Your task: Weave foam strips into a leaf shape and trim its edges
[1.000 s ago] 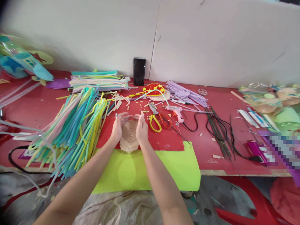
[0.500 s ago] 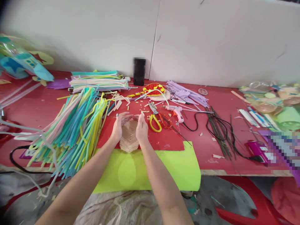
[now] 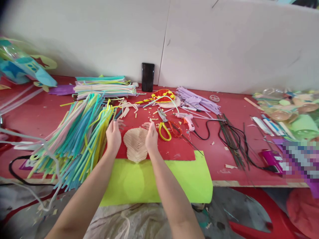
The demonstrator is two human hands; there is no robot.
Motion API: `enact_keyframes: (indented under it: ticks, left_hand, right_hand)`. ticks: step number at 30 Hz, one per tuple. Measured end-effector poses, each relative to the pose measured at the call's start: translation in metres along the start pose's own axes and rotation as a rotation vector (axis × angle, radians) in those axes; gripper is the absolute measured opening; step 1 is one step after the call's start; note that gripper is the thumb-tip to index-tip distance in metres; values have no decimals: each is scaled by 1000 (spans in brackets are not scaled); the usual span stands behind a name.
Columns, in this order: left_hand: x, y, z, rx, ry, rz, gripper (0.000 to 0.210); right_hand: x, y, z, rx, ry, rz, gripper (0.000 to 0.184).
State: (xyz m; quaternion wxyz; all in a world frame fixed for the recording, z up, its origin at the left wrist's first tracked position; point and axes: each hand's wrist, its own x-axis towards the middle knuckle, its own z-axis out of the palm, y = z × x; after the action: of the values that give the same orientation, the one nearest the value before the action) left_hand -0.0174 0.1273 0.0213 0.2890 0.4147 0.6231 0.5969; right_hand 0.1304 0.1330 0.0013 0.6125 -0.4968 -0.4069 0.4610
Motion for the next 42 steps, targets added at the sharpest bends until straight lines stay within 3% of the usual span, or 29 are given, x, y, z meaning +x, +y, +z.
enact_keyframes:
  ticks: [2, 5, 10, 13, 20, 24, 26, 29, 33, 38, 42]
  left_hand:
    - [3, -3, -7, 231, -58, -9, 29]
    - [6, -8, -11, 360, -201, 37, 25]
    - [11, -18, -10, 297, -338, 47, 6]
    - [14, -20, -12, 166, -374, -1, 9]
    - [12, -3, -12, -98, -420, -205, 29]
    - [14, 1, -10, -300, -326, -218, 36]
    - [16, 1, -9, -366, -243, -233, 38]
    - [18, 1, -8, -494, -216, -298, 49]
    - [15, 3, -5, -640, -376, -424, 77]
    - [7, 1, 6, -592, -459, -491, 43]
    - [3, 0, 9, -576, -356, -429, 35]
  right_hand:
    - [1, -2, -1, 35, 13, 8, 60]
    - [2, -4, -1, 73, 42, 15, 60]
    - [4, -2, -1, 104, 60, 6, 61]
    - [8, -2, -4, 165, 55, 44, 62]
    - [23, -11, -25, 424, -22, 211, 66]
    - [22, -17, -27, 393, -89, 322, 67]
    - [18, -17, -23, 343, -145, 343, 59]
    - [13, -17, -16, 284, -176, 242, 38]
    - [12, -13, -12, 295, -60, 126, 26]
    - [15, -12, -14, 283, 31, 75, 31]
    - [9, -24, -14, 94, 63, -67, 43]
